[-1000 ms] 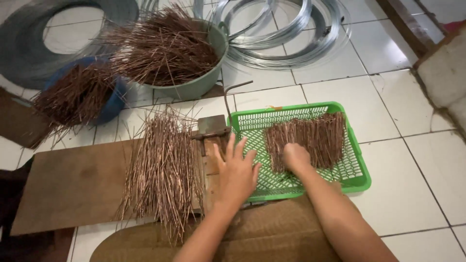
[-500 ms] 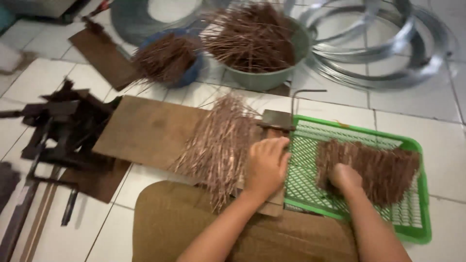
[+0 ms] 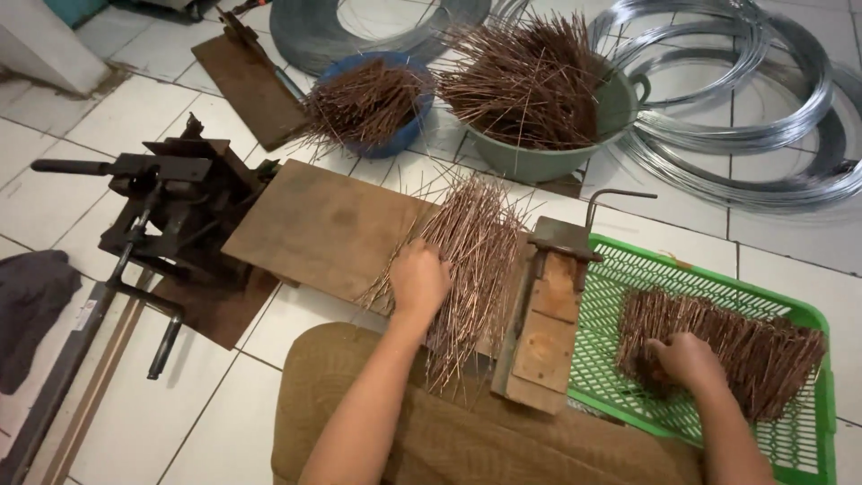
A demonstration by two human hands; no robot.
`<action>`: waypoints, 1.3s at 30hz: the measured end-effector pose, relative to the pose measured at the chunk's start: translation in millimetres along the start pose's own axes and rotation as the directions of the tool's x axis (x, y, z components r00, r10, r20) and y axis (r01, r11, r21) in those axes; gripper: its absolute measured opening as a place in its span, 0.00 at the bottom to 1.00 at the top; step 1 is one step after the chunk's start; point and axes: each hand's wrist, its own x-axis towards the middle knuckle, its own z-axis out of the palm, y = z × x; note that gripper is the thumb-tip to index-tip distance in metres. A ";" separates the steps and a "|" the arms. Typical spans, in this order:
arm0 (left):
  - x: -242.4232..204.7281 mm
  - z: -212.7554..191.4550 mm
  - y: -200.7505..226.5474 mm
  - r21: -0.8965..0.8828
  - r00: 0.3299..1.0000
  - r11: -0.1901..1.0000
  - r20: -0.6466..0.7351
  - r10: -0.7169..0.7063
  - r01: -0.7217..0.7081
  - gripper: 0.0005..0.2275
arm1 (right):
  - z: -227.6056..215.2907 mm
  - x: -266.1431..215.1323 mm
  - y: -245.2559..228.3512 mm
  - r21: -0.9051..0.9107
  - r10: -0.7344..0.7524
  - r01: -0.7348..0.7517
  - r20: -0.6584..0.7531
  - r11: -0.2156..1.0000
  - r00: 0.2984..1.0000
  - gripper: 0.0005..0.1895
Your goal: Bending thin metal rods into a U-shape using a manual bending jig on a workshop floor.
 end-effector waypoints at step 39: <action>22.9 -85.8 -42.2 -0.730 0.757 0.312 0.651 0.049 0.607 0.07 | -14.6 -24.7 -11.8 0.079 -0.112 0.107 0.067 0.991 0.991 0.24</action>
